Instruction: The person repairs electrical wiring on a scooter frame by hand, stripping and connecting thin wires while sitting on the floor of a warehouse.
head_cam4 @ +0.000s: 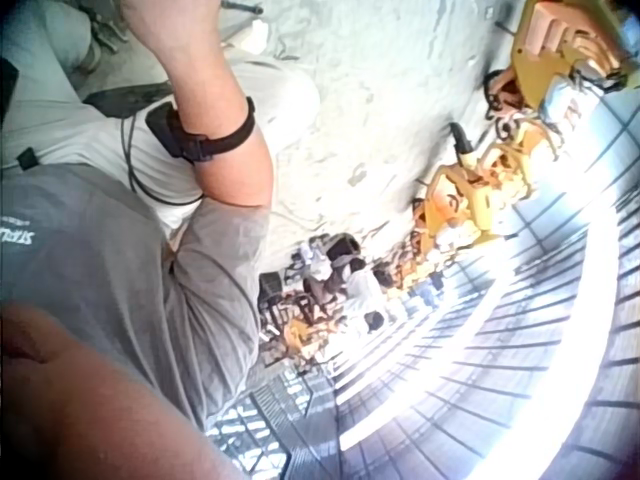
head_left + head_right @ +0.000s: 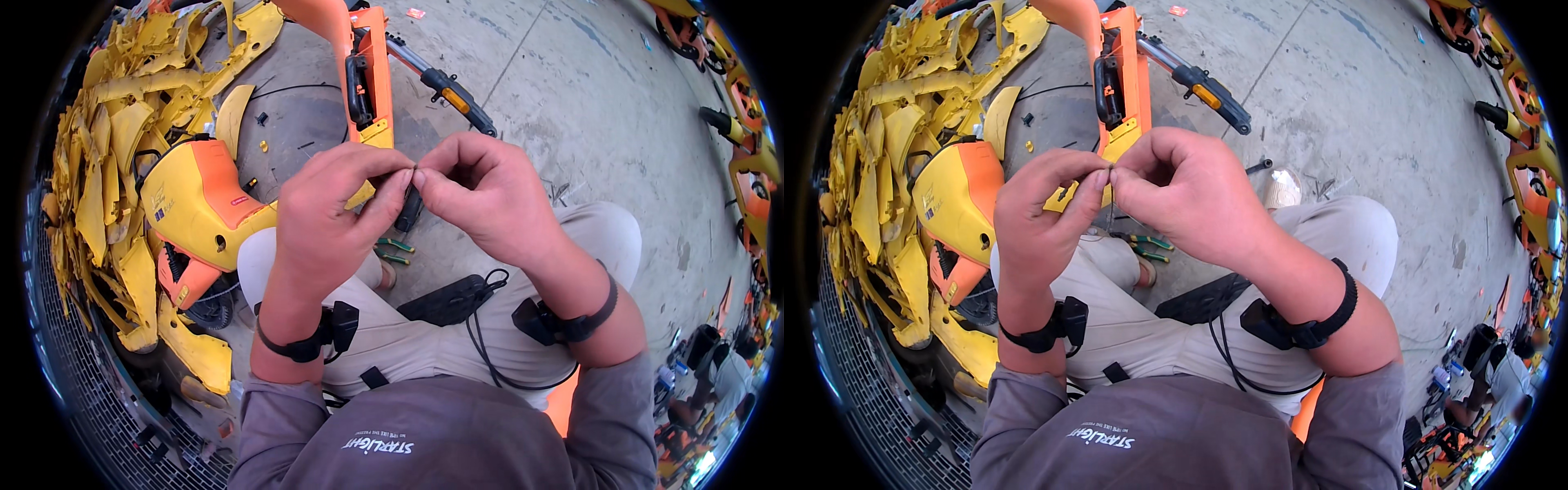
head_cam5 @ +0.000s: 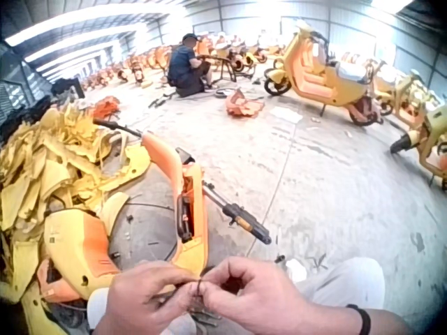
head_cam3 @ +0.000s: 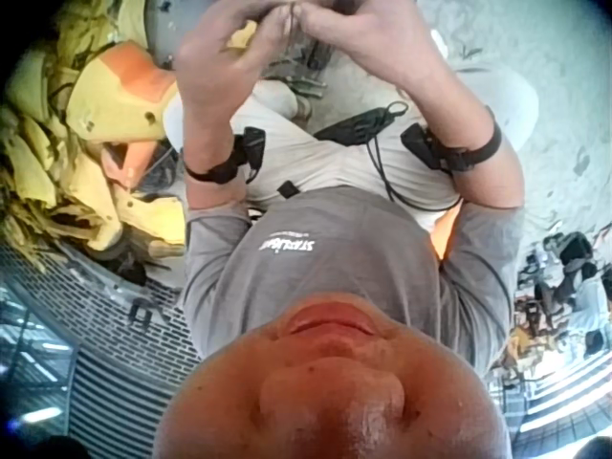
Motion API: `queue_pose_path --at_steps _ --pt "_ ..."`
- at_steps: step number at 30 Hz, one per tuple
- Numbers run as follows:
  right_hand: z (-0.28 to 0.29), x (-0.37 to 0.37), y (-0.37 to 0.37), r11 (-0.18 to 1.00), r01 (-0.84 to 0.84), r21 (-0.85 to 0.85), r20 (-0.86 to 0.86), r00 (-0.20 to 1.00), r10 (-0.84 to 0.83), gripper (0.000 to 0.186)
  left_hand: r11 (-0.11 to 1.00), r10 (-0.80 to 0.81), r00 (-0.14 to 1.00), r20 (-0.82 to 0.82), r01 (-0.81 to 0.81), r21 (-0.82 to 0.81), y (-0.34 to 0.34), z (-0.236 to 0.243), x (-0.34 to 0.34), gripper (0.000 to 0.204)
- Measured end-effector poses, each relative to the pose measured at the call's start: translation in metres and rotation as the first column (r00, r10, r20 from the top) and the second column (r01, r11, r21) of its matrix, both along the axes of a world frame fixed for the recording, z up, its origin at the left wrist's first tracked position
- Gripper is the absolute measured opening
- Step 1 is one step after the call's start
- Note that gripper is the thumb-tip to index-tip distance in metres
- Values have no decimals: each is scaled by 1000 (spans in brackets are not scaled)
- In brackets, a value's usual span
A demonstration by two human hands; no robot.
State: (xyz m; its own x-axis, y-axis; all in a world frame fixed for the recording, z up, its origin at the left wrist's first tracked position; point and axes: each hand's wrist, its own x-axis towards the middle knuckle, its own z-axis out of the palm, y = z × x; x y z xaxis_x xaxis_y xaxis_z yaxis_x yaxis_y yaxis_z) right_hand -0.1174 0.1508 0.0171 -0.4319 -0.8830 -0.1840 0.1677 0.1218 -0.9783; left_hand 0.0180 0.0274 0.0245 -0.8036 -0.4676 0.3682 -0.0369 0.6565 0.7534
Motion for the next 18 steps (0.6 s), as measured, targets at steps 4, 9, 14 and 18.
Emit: queue_pose_path --at_steps 4,9,14,18 --pt "2 -1 2 998 -58 15 -20 998 58 14 997 -43 999 15 42 57 -8 1 1 13" --pt "0 1 3 996 -83 35 -83 993 86 14 990 -85 996 36 80 112 -10 1 3 11" --pt "1 1 2 995 -89 50 -115 989 94 14 992 -68 996 53 62 110 -8 3 2 10" --pt "1 2 2 997 -69 34 -123 990 72 14 984 20 999 43 -28 178 -1 0 0 10"
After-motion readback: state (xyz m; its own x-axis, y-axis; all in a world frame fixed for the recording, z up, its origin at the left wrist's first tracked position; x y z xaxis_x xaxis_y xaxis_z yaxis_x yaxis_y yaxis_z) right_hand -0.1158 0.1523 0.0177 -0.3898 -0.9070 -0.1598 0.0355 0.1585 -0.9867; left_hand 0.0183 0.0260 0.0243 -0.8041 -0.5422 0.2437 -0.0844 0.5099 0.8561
